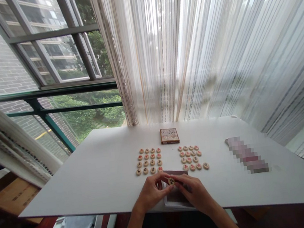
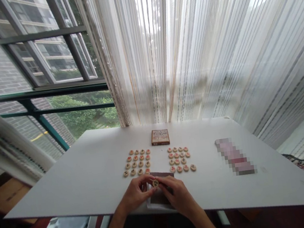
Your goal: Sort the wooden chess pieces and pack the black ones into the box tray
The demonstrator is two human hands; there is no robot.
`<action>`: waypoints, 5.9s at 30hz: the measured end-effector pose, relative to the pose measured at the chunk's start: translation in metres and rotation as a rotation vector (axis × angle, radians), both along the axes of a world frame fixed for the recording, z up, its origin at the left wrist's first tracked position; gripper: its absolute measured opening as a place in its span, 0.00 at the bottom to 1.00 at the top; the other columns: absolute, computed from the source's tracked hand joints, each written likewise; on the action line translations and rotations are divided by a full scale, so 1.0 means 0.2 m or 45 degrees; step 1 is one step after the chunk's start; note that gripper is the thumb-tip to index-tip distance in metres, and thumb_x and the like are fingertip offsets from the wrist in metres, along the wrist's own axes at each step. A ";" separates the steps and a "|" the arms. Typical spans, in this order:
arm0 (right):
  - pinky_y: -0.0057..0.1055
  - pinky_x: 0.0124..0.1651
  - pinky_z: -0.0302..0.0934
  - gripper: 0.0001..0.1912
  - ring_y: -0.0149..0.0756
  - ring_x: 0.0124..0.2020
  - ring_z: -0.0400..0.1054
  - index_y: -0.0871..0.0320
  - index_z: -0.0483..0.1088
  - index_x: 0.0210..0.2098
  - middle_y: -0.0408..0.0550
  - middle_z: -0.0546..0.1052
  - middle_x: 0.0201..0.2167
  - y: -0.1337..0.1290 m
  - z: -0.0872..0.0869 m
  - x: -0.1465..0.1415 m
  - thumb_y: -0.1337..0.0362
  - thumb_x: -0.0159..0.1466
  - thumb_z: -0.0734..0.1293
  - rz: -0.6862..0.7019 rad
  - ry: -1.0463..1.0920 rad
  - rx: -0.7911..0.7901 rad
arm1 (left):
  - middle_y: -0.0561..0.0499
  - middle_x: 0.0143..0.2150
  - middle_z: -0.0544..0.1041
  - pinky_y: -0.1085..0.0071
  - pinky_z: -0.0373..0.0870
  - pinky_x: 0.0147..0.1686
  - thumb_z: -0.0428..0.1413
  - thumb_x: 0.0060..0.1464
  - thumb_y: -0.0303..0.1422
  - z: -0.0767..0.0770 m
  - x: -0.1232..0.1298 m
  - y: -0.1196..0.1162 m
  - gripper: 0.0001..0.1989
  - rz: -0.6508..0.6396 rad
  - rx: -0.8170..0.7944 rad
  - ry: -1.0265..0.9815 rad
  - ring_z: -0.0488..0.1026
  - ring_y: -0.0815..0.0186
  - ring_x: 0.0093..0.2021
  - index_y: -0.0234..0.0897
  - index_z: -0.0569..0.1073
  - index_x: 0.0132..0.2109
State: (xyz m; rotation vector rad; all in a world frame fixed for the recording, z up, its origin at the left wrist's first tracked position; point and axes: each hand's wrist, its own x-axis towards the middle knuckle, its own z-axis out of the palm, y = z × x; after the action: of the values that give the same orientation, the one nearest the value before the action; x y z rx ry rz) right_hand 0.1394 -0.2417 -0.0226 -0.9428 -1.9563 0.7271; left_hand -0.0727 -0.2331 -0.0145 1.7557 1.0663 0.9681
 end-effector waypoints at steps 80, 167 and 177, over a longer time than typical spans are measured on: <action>0.28 0.38 0.64 0.07 0.35 0.33 0.71 0.55 0.72 0.35 0.44 0.74 0.35 0.04 0.07 -0.21 0.73 0.61 0.69 -0.187 -0.300 -0.062 | 0.55 0.34 0.78 0.74 0.65 0.31 0.58 0.57 0.32 0.03 -0.10 -0.15 0.02 0.248 0.265 0.454 0.69 0.68 0.28 0.42 0.76 0.38; 0.27 0.37 0.61 0.08 0.35 0.32 0.71 0.56 0.71 0.30 0.43 0.76 0.29 0.06 0.07 -0.23 0.73 0.64 0.67 -0.274 -0.398 -0.051 | 0.51 0.55 0.79 0.71 0.79 0.43 0.58 0.58 0.35 0.03 -0.11 -0.14 0.08 0.250 0.349 0.386 0.80 0.65 0.38 0.45 0.81 0.43; 0.28 0.41 0.64 0.08 0.35 0.36 0.73 0.56 0.73 0.35 0.46 0.76 0.36 0.04 0.06 -0.23 0.75 0.65 0.66 -0.282 -0.414 -0.037 | 0.51 0.55 0.79 0.69 0.78 0.46 0.58 0.57 0.35 0.02 -0.11 -0.14 0.08 0.257 0.344 0.366 0.80 0.62 0.44 0.46 0.81 0.42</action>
State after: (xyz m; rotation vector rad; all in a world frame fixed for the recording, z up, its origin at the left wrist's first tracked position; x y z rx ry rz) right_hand 0.0925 -0.2344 -0.0111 -1.3389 -2.0757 0.4997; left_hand -0.0952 -0.2608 -0.0104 2.0842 1.3674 1.0418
